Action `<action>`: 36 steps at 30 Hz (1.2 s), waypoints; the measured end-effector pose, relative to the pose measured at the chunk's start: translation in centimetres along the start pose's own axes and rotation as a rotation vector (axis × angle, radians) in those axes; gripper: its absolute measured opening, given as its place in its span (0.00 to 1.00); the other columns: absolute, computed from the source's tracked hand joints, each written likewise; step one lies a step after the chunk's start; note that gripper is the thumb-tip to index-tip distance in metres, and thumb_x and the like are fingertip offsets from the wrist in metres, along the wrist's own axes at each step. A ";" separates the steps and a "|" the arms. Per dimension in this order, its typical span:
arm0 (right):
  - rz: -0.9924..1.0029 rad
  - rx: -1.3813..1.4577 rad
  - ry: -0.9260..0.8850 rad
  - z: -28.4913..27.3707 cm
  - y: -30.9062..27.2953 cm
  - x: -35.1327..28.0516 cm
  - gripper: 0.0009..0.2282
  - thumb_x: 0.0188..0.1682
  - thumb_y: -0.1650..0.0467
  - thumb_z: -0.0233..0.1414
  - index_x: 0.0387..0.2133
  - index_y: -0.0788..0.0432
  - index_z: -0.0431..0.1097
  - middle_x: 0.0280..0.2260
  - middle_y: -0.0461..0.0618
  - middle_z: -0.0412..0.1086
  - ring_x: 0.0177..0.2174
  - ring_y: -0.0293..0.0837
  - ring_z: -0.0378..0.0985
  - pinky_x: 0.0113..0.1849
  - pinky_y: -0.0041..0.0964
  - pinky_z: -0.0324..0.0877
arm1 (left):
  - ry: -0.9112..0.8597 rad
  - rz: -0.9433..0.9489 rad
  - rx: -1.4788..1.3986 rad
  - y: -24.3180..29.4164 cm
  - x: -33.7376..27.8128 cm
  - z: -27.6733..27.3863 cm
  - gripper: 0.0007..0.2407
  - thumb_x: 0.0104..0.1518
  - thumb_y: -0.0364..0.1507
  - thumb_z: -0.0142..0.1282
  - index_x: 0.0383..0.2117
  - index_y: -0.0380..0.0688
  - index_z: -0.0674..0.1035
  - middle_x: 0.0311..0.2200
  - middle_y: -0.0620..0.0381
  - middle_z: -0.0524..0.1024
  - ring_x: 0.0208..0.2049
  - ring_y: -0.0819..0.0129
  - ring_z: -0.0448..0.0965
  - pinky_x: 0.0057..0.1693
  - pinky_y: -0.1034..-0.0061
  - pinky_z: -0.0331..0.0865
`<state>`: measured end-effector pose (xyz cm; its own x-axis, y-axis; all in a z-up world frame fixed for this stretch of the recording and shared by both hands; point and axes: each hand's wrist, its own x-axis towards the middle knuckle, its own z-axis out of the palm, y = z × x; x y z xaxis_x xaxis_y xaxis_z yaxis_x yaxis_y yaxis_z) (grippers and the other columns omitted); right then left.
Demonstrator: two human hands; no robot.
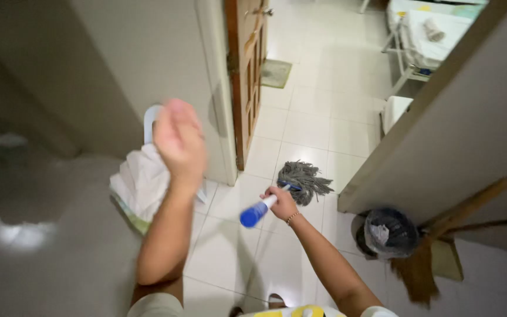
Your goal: The person walks through a hallway and into a bedroom, briefly handling a mop before setting it aside. They then pick up a pile of white linens, unfold a large sheet, and fold it neatly on a wooden desk. The person repeats this process with a second sheet, folding it and placing it beside the first.
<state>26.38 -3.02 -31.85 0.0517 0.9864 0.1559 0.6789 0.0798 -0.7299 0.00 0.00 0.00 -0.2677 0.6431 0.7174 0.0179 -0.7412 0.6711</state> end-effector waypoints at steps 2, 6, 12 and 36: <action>-0.054 -0.089 -0.044 -0.3 0.7 1.8 0.10 0.48 0.64 0.60 0.29 0.57 0.73 0.28 0.53 0.77 0.30 0.50 0.81 0.36 0.40 0.73 | 0.086 0.013 0.023 -0.8 0.2 -1.8 0.15 0.76 0.34 0.39 0.29 0.42 0.69 0.21 0.65 0.63 0.22 0.78 0.61 0.31 0.80 0.55; -0.196 -0.013 -0.020 1.0 1.2 4.2 0.08 0.44 0.72 0.53 0.36 0.57 0.76 0.31 0.59 0.77 0.33 0.55 0.82 0.36 0.43 0.75 | 0.265 0.046 0.048 -0.1 -0.4 -6.9 0.17 0.78 0.38 0.40 0.30 0.42 0.65 0.21 0.64 0.61 0.20 0.79 0.58 0.28 0.81 0.51; 0.010 0.076 -0.108 3.7 -1.1 7.2 0.07 0.41 0.72 0.60 0.34 0.57 0.76 0.29 0.57 0.77 0.31 0.55 0.82 0.36 0.45 0.74 | 0.436 0.103 0.080 2.3 0.1 -12.4 0.17 0.78 0.39 0.41 0.31 0.40 0.64 0.24 0.62 0.59 0.21 0.80 0.54 0.27 0.82 0.49; -0.932 0.398 -0.516 1.8 -24.5 11.5 0.28 0.40 0.67 0.65 0.54 0.58 0.65 0.38 0.56 0.77 0.31 0.52 0.82 0.35 0.40 0.76 | 0.599 0.306 0.330 1.5 -15.1 -13.0 0.12 0.71 0.28 0.40 0.28 0.36 0.69 0.23 0.58 0.67 0.20 0.77 0.58 0.27 0.80 0.56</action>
<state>9.06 6.60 -13.36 -0.7219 0.4526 0.5234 0.0093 0.7626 -0.6468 -8.51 -13.32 -12.24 -0.6814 0.1332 0.7197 0.4386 -0.7129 0.5471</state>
